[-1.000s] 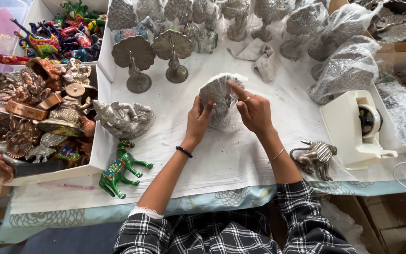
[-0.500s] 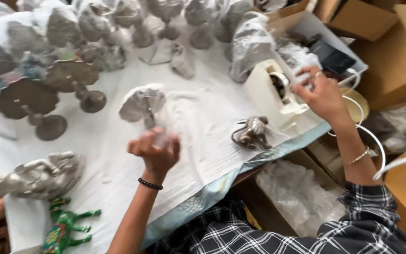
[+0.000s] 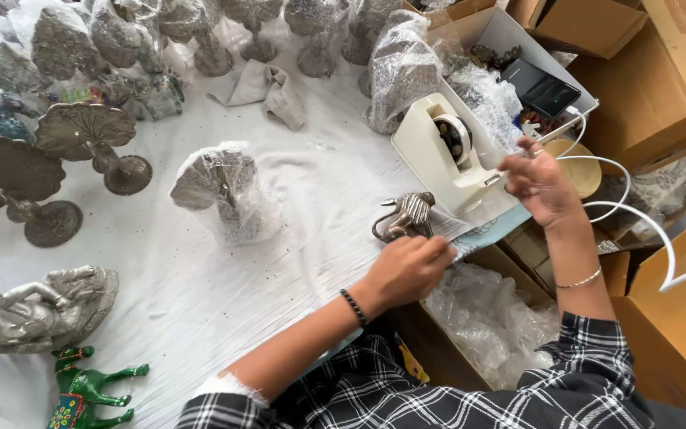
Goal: The person wraps a silver decorative figurine in bubble wrap and secures it with tape. They then unwrap a similar figurine and wipe it with a white cloth, rotating it to clean different sides.
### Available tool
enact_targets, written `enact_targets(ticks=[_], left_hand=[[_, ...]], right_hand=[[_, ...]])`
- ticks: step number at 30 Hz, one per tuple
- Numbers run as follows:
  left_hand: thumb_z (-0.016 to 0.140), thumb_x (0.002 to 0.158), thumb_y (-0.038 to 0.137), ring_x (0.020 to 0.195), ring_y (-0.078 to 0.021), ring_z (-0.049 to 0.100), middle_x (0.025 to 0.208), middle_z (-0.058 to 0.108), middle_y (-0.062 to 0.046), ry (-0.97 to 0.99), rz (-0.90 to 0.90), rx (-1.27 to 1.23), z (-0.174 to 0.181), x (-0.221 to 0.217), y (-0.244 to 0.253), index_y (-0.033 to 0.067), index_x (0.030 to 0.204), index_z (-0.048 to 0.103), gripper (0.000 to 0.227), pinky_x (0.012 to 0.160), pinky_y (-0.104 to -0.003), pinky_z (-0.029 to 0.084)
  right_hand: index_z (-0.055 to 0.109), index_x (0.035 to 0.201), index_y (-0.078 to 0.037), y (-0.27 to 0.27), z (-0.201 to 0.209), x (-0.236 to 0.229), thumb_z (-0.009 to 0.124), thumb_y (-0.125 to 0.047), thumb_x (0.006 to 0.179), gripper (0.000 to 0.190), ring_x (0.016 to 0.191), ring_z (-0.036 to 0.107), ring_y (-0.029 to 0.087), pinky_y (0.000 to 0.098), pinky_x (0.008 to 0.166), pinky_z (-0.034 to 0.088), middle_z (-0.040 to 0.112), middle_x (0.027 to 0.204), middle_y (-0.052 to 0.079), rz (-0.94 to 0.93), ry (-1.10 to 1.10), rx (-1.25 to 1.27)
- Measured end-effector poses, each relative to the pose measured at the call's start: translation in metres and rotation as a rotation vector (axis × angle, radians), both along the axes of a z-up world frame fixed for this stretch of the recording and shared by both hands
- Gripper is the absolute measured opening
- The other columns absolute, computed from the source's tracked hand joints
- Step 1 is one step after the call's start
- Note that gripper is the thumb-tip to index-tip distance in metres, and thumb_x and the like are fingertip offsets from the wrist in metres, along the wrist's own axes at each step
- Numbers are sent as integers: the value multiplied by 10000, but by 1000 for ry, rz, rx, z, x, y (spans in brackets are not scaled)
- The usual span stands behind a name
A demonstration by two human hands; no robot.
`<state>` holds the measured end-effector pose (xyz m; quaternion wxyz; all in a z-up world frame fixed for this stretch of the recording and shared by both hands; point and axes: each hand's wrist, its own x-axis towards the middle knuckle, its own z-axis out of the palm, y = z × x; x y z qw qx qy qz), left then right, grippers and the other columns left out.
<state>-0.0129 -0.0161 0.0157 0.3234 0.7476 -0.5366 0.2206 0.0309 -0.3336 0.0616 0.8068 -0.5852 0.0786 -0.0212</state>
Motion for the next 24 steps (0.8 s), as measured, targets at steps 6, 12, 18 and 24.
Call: enact_targets(ticks=[6, 12, 18, 24], left_hand=[[639, 972, 167, 911, -320, 682, 1062, 701, -136, 591, -119, -107, -1, -15, -44, 46, 1148, 713, 225, 776, -397, 547], [585, 1023, 287, 657, -203, 744, 911, 736, -170, 1381, -115, -221, 19, -17, -73, -7, 1363, 615, 450, 539, -309, 562], [684, 972, 323, 618, -155, 708, 989, 736, -135, 1515, -144, -451, 1, -10, -94, -54, 1417, 563, 596, 519, -292, 573], [686, 983, 335, 630, -119, 685, 1090, 760, -146, 1570, -152, -306, -1, -13, -57, -22, 1429, 575, 582, 524, -272, 557]], right_hand=[[433, 1307, -55, -12, -18, -40, 865, -72, 794, 671, 838, 704, 119, 196, 763, 528, 736, 889, 88, -57, 12, -368], [516, 1154, -20, 38, 0, -44, 881, -117, 818, 506, 813, 721, 194, 313, 718, 536, 758, 887, 127, -344, 73, -1136], [571, 1127, -65, 70, 25, -49, 863, -223, 830, 446, 836, 728, 328, 463, 722, 536, 769, 887, 99, -399, 232, -1480], [583, 1143, -62, 32, -19, -49, 858, -154, 828, 428, 827, 729, 376, 468, 692, 556, 747, 901, 164, -486, 329, -1815]])
